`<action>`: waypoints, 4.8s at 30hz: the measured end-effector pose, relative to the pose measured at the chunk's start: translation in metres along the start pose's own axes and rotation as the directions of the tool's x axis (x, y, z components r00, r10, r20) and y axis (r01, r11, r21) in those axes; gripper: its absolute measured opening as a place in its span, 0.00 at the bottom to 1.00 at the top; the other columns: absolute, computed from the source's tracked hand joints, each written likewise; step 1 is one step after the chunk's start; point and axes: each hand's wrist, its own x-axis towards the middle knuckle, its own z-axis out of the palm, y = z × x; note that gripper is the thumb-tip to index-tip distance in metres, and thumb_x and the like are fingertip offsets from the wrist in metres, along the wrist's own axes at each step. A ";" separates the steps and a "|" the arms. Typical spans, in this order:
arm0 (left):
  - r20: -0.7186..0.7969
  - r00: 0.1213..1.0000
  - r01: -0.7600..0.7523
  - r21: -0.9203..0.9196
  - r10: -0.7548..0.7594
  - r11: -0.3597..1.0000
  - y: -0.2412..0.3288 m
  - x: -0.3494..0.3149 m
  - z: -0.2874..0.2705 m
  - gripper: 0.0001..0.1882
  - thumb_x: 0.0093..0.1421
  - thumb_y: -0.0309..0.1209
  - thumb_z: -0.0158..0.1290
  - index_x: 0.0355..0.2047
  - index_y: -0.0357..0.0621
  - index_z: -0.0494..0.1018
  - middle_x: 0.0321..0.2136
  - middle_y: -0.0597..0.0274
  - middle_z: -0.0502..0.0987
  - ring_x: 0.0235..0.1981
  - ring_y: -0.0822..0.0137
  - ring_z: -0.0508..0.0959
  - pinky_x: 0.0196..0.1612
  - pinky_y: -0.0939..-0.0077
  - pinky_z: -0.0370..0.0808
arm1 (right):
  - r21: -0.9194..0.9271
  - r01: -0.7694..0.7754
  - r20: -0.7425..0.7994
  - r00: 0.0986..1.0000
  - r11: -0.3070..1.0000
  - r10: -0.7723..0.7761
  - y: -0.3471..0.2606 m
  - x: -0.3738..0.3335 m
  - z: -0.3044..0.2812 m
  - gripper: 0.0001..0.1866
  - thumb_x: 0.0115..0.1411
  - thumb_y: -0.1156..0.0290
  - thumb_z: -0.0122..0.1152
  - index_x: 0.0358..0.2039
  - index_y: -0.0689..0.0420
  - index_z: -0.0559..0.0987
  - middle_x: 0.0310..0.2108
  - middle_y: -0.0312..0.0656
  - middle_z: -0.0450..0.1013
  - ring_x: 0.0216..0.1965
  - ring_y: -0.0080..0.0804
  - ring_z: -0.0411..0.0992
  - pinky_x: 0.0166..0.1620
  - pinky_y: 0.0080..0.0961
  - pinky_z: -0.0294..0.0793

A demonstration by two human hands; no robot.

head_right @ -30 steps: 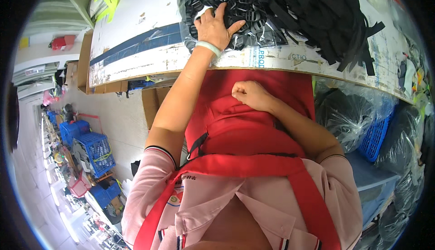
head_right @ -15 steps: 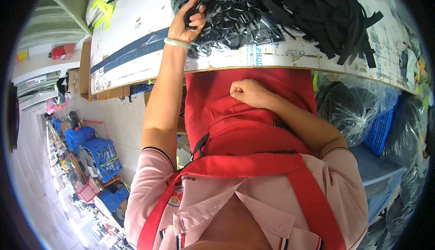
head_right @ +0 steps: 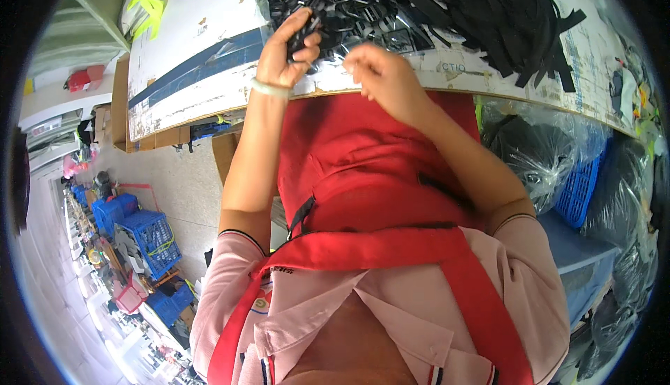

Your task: The person is inspecting and testing black plastic buckles on nylon straps, likely as part of a manufacturing quality control process.

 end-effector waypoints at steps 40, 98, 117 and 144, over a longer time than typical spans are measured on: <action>0.020 0.958 0.281 0.154 -0.288 0.947 -0.101 -0.103 -0.009 0.09 0.63 0.33 0.52 0.33 0.40 0.73 0.24 0.64 0.74 0.24 0.70 0.75 0.17 0.81 0.69 | -0.861 0.360 0.106 0.819 0.360 -0.564 -0.051 -0.059 -0.077 0.06 0.48 0.76 0.61 0.29 0.56 0.76 0.36 0.36 0.74 0.41 0.35 0.69 0.46 0.32 0.67; 0.333 0.788 -0.422 0.905 0.519 0.060 -0.102 -0.119 0.002 0.09 0.53 0.22 0.57 0.36 0.37 0.77 0.23 0.55 0.74 0.23 0.62 0.75 0.27 0.73 0.72 | 0.583 -0.378 0.174 0.923 0.719 0.343 0.005 -0.060 0.016 0.12 0.62 0.60 0.57 0.34 0.57 0.77 0.22 0.32 0.70 0.16 0.12 0.62 0.17 0.10 0.55; -0.174 0.985 0.057 0.207 -0.020 0.977 -0.097 -0.121 -0.017 0.11 0.59 0.26 0.55 0.40 0.30 0.75 0.27 0.55 0.77 0.20 0.69 0.76 0.20 0.80 0.74 | -0.234 0.347 -0.071 0.926 0.908 -0.372 0.030 -0.057 0.030 0.08 0.60 0.72 0.59 0.39 0.59 0.77 0.27 0.33 0.72 0.26 0.16 0.70 0.31 0.14 0.71; -0.150 0.988 0.061 0.650 0.048 0.758 -0.023 -0.212 -0.050 0.08 0.58 0.23 0.54 0.39 0.35 0.77 0.26 0.62 0.77 0.20 0.77 0.73 0.20 0.86 0.67 | 0.161 -0.203 0.105 0.977 0.966 0.188 0.034 -0.035 0.027 0.11 0.62 0.64 0.55 0.32 0.59 0.76 0.19 0.29 0.66 0.19 0.14 0.63 0.22 0.15 0.62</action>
